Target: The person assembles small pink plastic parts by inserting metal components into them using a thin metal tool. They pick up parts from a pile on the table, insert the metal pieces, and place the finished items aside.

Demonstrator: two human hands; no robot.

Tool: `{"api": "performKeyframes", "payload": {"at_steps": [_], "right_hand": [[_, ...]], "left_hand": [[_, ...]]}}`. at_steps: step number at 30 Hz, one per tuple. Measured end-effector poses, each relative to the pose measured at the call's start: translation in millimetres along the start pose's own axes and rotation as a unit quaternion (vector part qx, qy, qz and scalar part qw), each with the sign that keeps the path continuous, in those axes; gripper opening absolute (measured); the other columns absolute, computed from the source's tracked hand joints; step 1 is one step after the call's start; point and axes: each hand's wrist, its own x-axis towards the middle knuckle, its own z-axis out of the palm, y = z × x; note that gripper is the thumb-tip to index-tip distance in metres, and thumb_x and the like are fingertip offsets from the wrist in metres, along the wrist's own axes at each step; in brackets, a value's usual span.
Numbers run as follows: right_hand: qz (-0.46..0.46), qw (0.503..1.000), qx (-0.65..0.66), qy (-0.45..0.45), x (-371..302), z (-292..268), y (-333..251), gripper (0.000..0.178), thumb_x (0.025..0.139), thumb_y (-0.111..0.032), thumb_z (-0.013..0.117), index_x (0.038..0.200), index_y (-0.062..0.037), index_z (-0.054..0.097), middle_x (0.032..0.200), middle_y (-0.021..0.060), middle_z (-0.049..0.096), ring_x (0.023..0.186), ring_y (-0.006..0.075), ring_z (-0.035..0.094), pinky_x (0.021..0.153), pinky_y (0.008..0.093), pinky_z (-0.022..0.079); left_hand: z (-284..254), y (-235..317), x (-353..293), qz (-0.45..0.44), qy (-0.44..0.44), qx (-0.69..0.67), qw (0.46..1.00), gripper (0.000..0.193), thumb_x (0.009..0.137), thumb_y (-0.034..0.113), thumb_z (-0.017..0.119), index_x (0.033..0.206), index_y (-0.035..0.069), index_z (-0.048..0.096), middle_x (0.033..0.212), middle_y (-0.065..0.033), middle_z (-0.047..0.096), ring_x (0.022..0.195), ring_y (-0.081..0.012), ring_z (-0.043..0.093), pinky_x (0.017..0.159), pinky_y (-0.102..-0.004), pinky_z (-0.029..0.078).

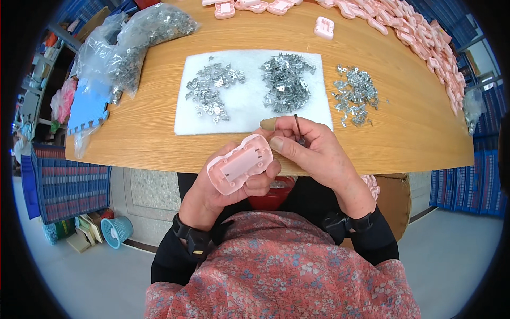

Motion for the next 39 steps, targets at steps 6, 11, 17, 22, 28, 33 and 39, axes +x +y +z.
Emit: {"api": "performKeyframes", "payload": {"at_steps": [6, 11, 17, 22, 28, 33, 39], "right_hand": [[0.064, 0.998, 0.018, -0.014, -15, -4, -8, 0.027, 0.092, -0.017, 0.071, 0.108, 0.0046, 0.064, 0.086, 0.0003, 0.066, 0.076, 0.0041, 0.057, 0.069, 0.0224, 0.05], [0.049, 0.998, 0.032, 0.033, -43, -24, -6, 0.023, 0.092, -0.018, 0.071, 0.099, 0.0033, 0.066, 0.084, -0.0004, 0.065, 0.075, 0.0045, 0.058, 0.067, 0.022, 0.048], [0.093, 0.978, -0.027, 0.187, -131, -104, 10, 0.027, 0.09, -0.017, 0.071, 0.106, 0.0043, 0.067, 0.091, 0.0048, 0.068, 0.079, 0.0083, 0.061, 0.07, 0.0234, 0.048], [0.097, 0.931, 0.028, 0.351, -253, -208, 67, 0.023, 0.091, -0.018, 0.069, 0.101, 0.0034, 0.068, 0.091, 0.0071, 0.07, 0.074, 0.01, 0.063, 0.064, 0.0211, 0.047], [0.072, 0.913, 0.02, 0.402, -253, -171, 38, 0.024, 0.09, -0.023, 0.072, 0.101, -0.0018, 0.067, 0.084, -0.0012, 0.064, 0.07, 0.0044, 0.055, 0.058, 0.0193, 0.042], [0.045, 0.942, 0.058, 0.329, -216, -128, 23, 0.021, 0.09, -0.018, 0.073, 0.099, -0.0004, 0.066, 0.083, 0.0003, 0.065, 0.069, 0.0041, 0.058, 0.06, 0.0188, 0.046], [0.047, 0.953, 0.009, 0.298, -197, -109, 26, 0.018, 0.091, -0.017, 0.072, 0.097, -0.0005, 0.066, 0.084, 0.0008, 0.066, 0.071, 0.0039, 0.059, 0.061, 0.0185, 0.047]], "left_hand": [[4, -19, 11, -0.028, 0.022, 0.019, 0.999, 0.048, 0.102, 0.041, 0.041, 0.127, 0.001, 0.052, 0.091, -0.0172, 0.056, 0.062, -0.0173, 0.048, 0.053, -0.028, 0.037], [10, -28, 27, -0.058, -0.01, 0.173, 0.983, 0.051, 0.105, 0.042, 0.034, 0.138, 0.005, 0.047, 0.109, -0.0242, 0.063, 0.084, -0.0248, 0.066, 0.068, -0.0334, 0.054], [29, -42, 23, -0.112, 0.065, 0.328, 0.936, 0.055, 0.107, 0.039, 0.034, 0.152, 0.007, 0.028, 0.111, -0.0218, 0.065, 0.089, -0.025, 0.067, 0.077, -0.033, 0.056], [51, -36, 17, -0.106, 0.079, 0.413, 0.901, 0.049, 0.106, 0.034, 0.039, 0.143, 0.002, 0.041, 0.107, -0.0176, 0.067, 0.086, -0.0212, 0.067, 0.077, -0.0311, 0.055], [49, -50, 26, -0.081, 0.068, 0.454, 0.885, 0.047, 0.105, 0.033, 0.044, 0.134, -0.002, 0.051, 0.106, -0.0182, 0.068, 0.087, -0.0218, 0.068, 0.078, -0.031, 0.057], [68, -91, 61, -0.114, 0.068, 0.536, 0.834, 0.043, 0.102, 0.02, 0.05, 0.139, -0.003, 0.047, 0.117, -0.0146, 0.065, 0.098, -0.0201, 0.066, 0.084, -0.031, 0.056], [64, -110, 82, -0.093, 0.06, 0.554, 0.825, 0.046, 0.098, 0.011, 0.058, 0.14, -0.004, 0.046, 0.121, -0.0103, 0.063, 0.098, -0.0136, 0.064, 0.08, -0.026, 0.058]]}}
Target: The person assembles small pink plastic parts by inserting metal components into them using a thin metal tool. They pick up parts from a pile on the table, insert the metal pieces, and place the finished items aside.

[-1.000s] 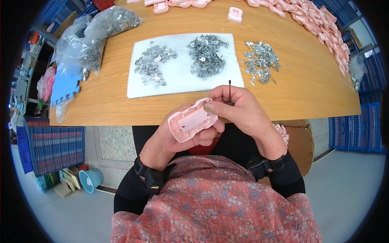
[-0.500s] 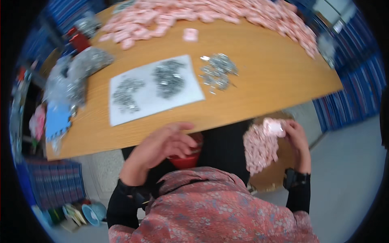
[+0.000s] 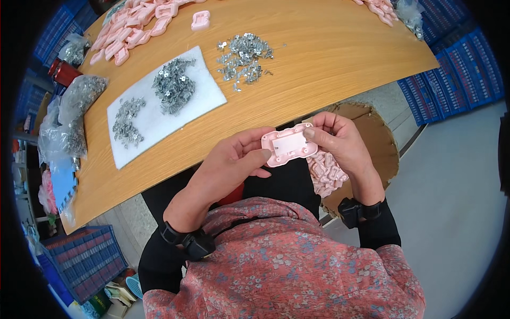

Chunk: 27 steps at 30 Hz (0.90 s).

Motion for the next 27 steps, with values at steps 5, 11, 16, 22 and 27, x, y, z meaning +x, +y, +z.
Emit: {"api": "performKeyframes", "payload": {"at_steps": [5, 11, 16, 22, 27], "right_hand": [[-0.005, 1.0, 0.025, -0.007, 2, 6, 6, 0.017, 0.09, -0.014, 0.073, 0.097, 0.0003, 0.065, 0.087, 0.002, 0.067, 0.075, 0.0061, 0.061, 0.066, 0.0206, 0.05], [0.001, 1.0, 0.021, 0.01, 0, 10, 8, 0.019, 0.089, -0.014, 0.074, 0.097, 0.0006, 0.064, 0.084, 0.0012, 0.065, 0.073, 0.0052, 0.059, 0.064, 0.0199, 0.048], [0.005, 1.0, 0.025, 0.011, -2, -2, 16, 0.019, 0.089, -0.015, 0.074, 0.096, -0.0002, 0.064, 0.082, 0.0003, 0.065, 0.072, 0.0047, 0.058, 0.064, 0.0196, 0.047], [0.032, 0.99, -0.134, 0.044, -12, -74, 44, 0.026, 0.088, -0.026, 0.073, 0.094, -0.0012, 0.069, 0.079, -0.0012, 0.063, 0.071, 0.0054, 0.055, 0.062, 0.0225, 0.044], [-0.047, 0.922, -0.286, 0.256, -23, -177, 114, 0.039, 0.09, -0.023, 0.072, 0.118, 0.0042, 0.064, 0.09, 0.0036, 0.066, 0.08, 0.0102, 0.058, 0.072, 0.0255, 0.048]], "left_hand": [[-3, -10, 6, -0.004, 0.02, 0.037, 0.999, 0.044, 0.097, 0.01, 0.06, 0.138, -0.003, 0.05, 0.116, -0.0071, 0.065, 0.096, -0.0104, 0.063, 0.074, -0.0232, 0.056], [2, -15, 14, -0.01, 0.048, 0.07, 0.996, 0.037, 0.096, 0.008, 0.06, 0.131, -0.003, 0.056, 0.111, -0.0065, 0.066, 0.089, -0.009, 0.064, 0.071, -0.0216, 0.057], [4, -15, 23, -0.034, 0.044, 0.092, 0.994, 0.04, 0.096, 0.013, 0.063, 0.131, -0.003, 0.055, 0.107, -0.006, 0.068, 0.091, -0.0095, 0.064, 0.072, -0.0237, 0.055], [-5, -19, -1, -0.009, 0.038, 0.118, 0.992, 0.048, 0.097, 0.017, 0.063, 0.139, 0.0, 0.048, 0.111, -0.0087, 0.068, 0.097, -0.0137, 0.066, 0.082, -0.0276, 0.055], [-36, 12, -30, 0.035, 0.065, 0.174, 0.982, 0.035, 0.097, 0.012, 0.063, 0.13, 0.0, 0.057, 0.103, -0.0037, 0.068, 0.092, -0.0087, 0.064, 0.082, -0.0241, 0.054]]}}
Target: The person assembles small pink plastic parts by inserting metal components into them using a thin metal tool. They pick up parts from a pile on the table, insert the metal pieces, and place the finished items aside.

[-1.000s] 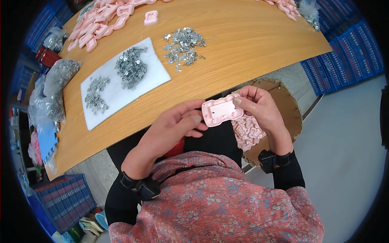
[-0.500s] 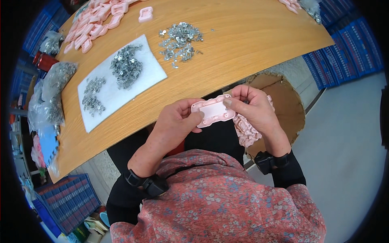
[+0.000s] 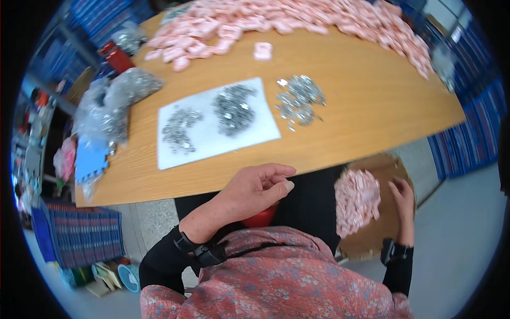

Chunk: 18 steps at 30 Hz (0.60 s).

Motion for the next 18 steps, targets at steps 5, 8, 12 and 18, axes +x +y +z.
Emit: {"api": "performKeyframes", "payload": {"at_steps": [5, 8, 12, 18], "right_hand": [[-0.094, 0.988, 0.108, 0.051, 15, 37, -87, 0.015, 0.098, -0.013, 0.06, 0.103, 0.001, 0.065, 0.084, -0.0008, 0.062, 0.074, 0.0071, 0.054, 0.067, 0.0224, 0.045], [-0.233, 0.97, 0.05, 0.053, 17, 88, -164, 0.007, 0.092, -0.004, 0.064, 0.096, 0.0015, 0.065, 0.081, 0.0051, 0.062, 0.071, 0.0099, 0.057, 0.065, 0.0244, 0.047], [-0.319, 0.947, 0.041, 0.012, 24, 139, -224, 0.005, 0.088, 0.0, 0.066, 0.09, 0.0013, 0.062, 0.076, 0.0111, 0.059, 0.063, 0.0177, 0.058, 0.058, 0.0273, 0.047], [-0.3, 0.953, 0.033, -0.007, 41, 175, -216, 0.005, 0.086, 0.0, 0.066, 0.087, 0.0011, 0.061, 0.071, 0.0108, 0.055, 0.059, 0.0193, 0.055, 0.054, 0.0291, 0.044]], "left_hand": [[-71, 48, 0, -0.001, 0.144, 0.182, 0.973, 0.029, 0.096, 0.016, 0.064, 0.122, 0.004, 0.065, 0.092, -0.002, 0.069, 0.083, -0.0065, 0.063, 0.076, -0.0233, 0.053], [-133, 41, 29, 0.061, 0.256, 0.231, 0.937, 0.026, 0.095, 0.019, 0.065, 0.116, 0.005, 0.069, 0.089, -0.0044, 0.071, 0.081, -0.009, 0.065, 0.074, -0.0263, 0.052], [-230, 28, 81, 0.013, 0.393, 0.406, 0.825, 0.036, 0.088, 0.026, 0.069, 0.116, 0.003, 0.068, 0.1, -0.0162, 0.073, 0.092, -0.0243, 0.07, 0.084, -0.0335, 0.053], [-302, 17, 135, -0.034, 0.471, 0.514, 0.716, 0.024, 0.087, 0.023, 0.066, 0.103, 0.006, 0.07, 0.109, -0.0192, 0.066, 0.102, -0.0351, 0.064, 0.09, -0.0426, 0.051]]}}
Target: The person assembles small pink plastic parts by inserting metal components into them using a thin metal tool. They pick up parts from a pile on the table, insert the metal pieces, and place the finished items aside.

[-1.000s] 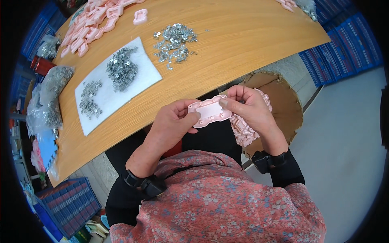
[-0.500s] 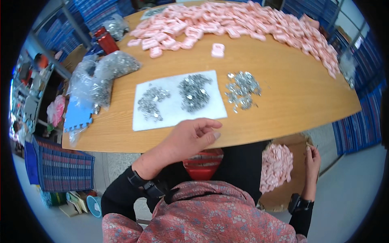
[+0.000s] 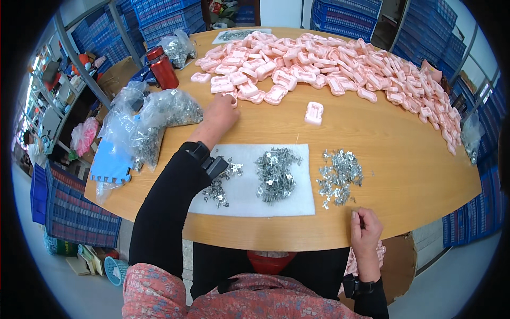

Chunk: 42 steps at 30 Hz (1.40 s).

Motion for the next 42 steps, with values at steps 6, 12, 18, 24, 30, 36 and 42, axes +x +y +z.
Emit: {"api": "performKeyframes", "payload": {"at_steps": [6, 12, 18, 24, 30, 36, 42], "right_hand": [[-0.015, 1.0, -0.019, -0.003, 3, 2, -7, 0.004, 0.087, -0.001, 0.065, 0.085, 0.0002, 0.061, 0.068, 0.0095, 0.053, 0.059, 0.0182, 0.051, 0.056, 0.0286, 0.041], [-0.023, 1.0, -0.001, 0.002, 1, -1, -5, 0.007, 0.086, -0.001, 0.068, 0.089, 0.0006, 0.062, 0.072, 0.0106, 0.057, 0.059, 0.0194, 0.055, 0.055, 0.0287, 0.044], [0.021, 0.992, 0.118, -0.045, 6, -8, -49, 0.007, 0.092, -0.002, 0.063, 0.096, 0.0025, 0.065, 0.086, 0.0034, 0.062, 0.074, 0.0086, 0.055, 0.068, 0.0228, 0.045], [0.162, 0.878, 0.432, -0.125, 28, 22, -104, 0.03, 0.095, -0.009, 0.065, 0.122, -0.0015, 0.053, 0.094, 0.003, 0.063, 0.075, 0.0096, 0.059, 0.067, 0.0239, 0.048], [0.236, 0.785, 0.514, -0.253, 29, 18, -96, 0.03, 0.096, -0.01, 0.064, 0.122, -0.0034, 0.05, 0.101, 0.0041, 0.064, 0.082, 0.0079, 0.059, 0.07, 0.0221, 0.048], [0.231, 0.799, 0.496, -0.251, 7, 9, -97, 0.03, 0.095, -0.005, 0.063, 0.123, -0.004, 0.049, 0.099, 0.0039, 0.064, 0.077, 0.0078, 0.059, 0.07, 0.023, 0.049], [0.344, 0.66, 0.604, -0.285, -17, 15, -85, 0.025, 0.097, -0.009, 0.062, 0.12, -0.0067, 0.051, 0.089, 0.0038, 0.063, 0.064, 0.0079, 0.054, 0.051, 0.0183, 0.035]], "left_hand": [[10, -23, 14, 0.04, -0.029, 0.038, 0.998, 0.02, 0.088, 0.024, 0.065, 0.096, 0.006, 0.067, 0.104, -0.0187, 0.063, 0.094, -0.0354, 0.062, 0.086, -0.0431, 0.05], [-58, -15, -31, -0.023, -0.164, -0.17, 0.971, 0.022, 0.095, 0.026, 0.061, 0.101, 0.005, 0.065, 0.106, -0.0105, 0.064, 0.097, -0.0218, 0.064, 0.082, -0.0394, 0.054], [-88, -2, -100, -0.067, -0.303, -0.641, 0.702, 0.033, 0.102, 0.028, 0.055, 0.125, 0.004, 0.053, 0.12, -0.0117, 0.062, 0.106, -0.0197, 0.065, 0.086, -0.0371, 0.057], [-83, 50, -180, -0.017, -0.415, -0.741, 0.527, 0.045, 0.101, 0.027, 0.055, 0.134, -0.002, 0.046, 0.129, -0.0209, 0.058, 0.116, -0.03, 0.062, 0.091, -0.0417, 0.056], [-65, 60, -233, -0.024, -0.43, -0.769, 0.473, 0.03, 0.102, 0.025, 0.055, 0.124, 0.005, 0.051, 0.121, -0.0094, 0.061, 0.112, -0.0205, 0.06, 0.094, -0.0384, 0.051], [-53, 65, -251, -0.055, -0.393, -0.788, 0.471, 0.049, 0.096, 0.027, 0.063, 0.136, 0.009, 0.041, 0.127, -0.0099, 0.056, 0.12, -0.021, 0.055, 0.1, -0.037, 0.047], [-56, 87, -279, 0.109, -0.323, -0.676, 0.653, 0.095, 0.08, 0.011, 0.081, 0.155, 0.011, 0.022, 0.147, -0.0167, 0.043, 0.136, -0.0254, 0.044, 0.111, -0.0388, 0.038]]}}
